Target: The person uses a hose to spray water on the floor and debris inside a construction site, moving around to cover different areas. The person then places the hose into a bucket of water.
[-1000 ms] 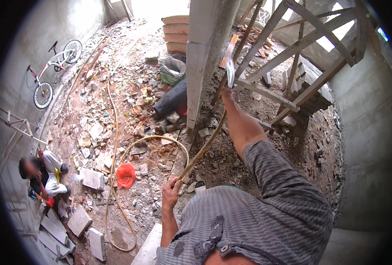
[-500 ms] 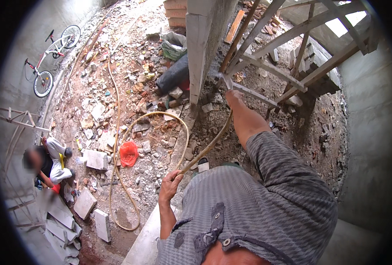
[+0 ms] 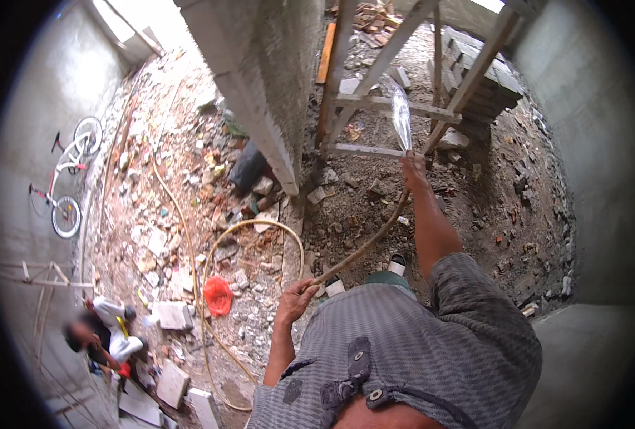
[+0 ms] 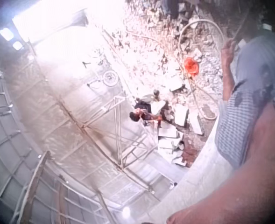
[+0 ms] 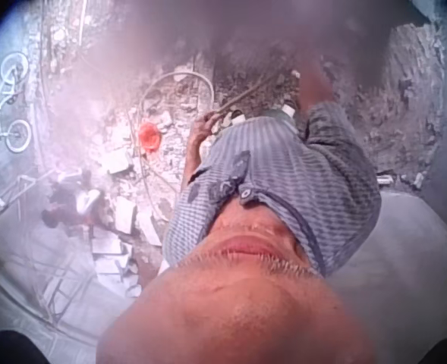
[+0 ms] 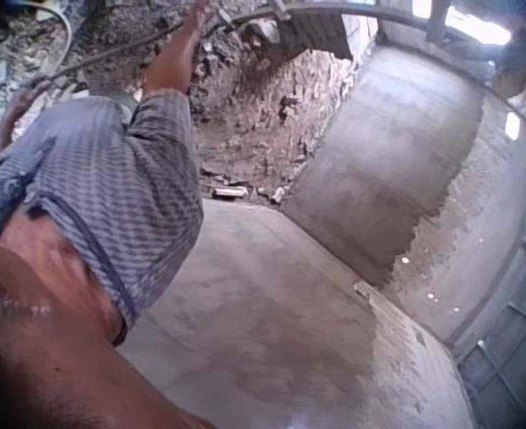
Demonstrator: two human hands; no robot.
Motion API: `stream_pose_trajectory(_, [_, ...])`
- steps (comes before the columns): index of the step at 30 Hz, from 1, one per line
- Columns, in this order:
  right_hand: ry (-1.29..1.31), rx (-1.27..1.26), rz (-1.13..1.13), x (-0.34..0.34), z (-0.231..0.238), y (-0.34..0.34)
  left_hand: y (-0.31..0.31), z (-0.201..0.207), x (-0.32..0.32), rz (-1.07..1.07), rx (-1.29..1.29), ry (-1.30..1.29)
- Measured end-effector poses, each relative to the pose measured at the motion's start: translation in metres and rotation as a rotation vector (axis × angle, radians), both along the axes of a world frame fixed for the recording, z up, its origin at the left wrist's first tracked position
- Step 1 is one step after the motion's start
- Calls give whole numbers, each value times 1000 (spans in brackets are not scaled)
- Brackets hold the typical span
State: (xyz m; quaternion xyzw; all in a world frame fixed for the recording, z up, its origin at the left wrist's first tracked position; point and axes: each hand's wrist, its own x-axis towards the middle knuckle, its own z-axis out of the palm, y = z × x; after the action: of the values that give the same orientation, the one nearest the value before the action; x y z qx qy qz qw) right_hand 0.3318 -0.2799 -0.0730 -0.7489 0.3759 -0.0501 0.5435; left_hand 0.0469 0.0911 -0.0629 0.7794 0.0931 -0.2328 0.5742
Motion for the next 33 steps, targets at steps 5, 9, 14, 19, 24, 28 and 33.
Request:
stream_pose_trajectory(5, [1,52,89,2,50,-72,-69,14,39,-168,47,13])
stream_pose_trajectory(9, [-57,-39,176,38,53,-145,-134,8,78,-270,-6,-15])
stream_pose_trajectory(14, [-191,-81,244,82,45,-245,-234,15,146,-518,-15,91])
stream_pose_trajectory(19, [-282,-141,197,89,60,-248,-362,30,329,-363,-188,-71])
stream_pose_trajectory(24, [-133,-12,334,49,90,-216,-512,61,487,72,-601,-100])
stream_pose_trajectory(28, [-131,-44,275,47,55,-239,-559,31,520,131,-367,-45])
stream_pose_trajectory(33, [-162,20,216,72,42,-256,-545,6,465,26,-292,11])
